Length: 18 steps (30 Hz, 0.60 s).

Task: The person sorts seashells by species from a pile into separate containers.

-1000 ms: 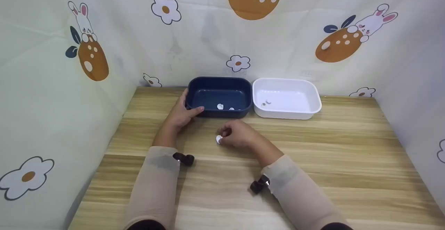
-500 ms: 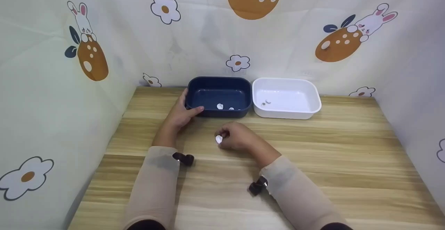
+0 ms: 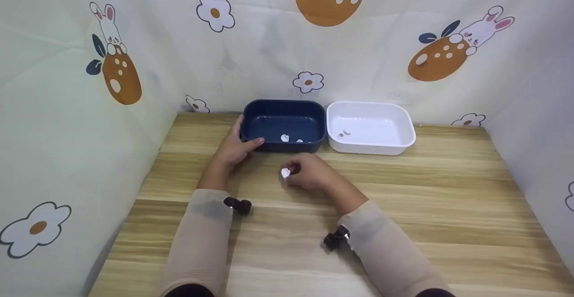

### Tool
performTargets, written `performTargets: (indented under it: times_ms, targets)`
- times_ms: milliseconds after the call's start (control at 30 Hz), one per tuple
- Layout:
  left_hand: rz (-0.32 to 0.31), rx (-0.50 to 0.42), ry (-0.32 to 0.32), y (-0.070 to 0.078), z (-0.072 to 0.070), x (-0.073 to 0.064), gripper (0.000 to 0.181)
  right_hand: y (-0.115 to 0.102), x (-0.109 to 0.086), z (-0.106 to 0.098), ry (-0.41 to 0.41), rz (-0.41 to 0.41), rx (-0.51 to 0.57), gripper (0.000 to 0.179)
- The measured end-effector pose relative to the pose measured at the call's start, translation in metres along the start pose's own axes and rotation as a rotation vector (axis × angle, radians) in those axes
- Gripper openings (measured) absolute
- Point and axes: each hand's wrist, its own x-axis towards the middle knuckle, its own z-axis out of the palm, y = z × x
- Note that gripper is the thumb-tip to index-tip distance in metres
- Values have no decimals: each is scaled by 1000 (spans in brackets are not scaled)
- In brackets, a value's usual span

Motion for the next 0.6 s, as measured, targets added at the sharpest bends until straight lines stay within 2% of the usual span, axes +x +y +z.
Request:
performTargets:
  times_ms: [167, 367, 600]
  targets:
    - [6, 2, -2, 2, 0, -1, 113, -3, -1, -17, 63, 32, 65, 31]
    - [7, 0, -10, 1, 0, 0, 114, -5, 6, -40, 135, 51, 45, 33]
    - [17, -2, -3, 0, 0, 0, 112, -14, 24, -66, 186, 144, 3, 40]
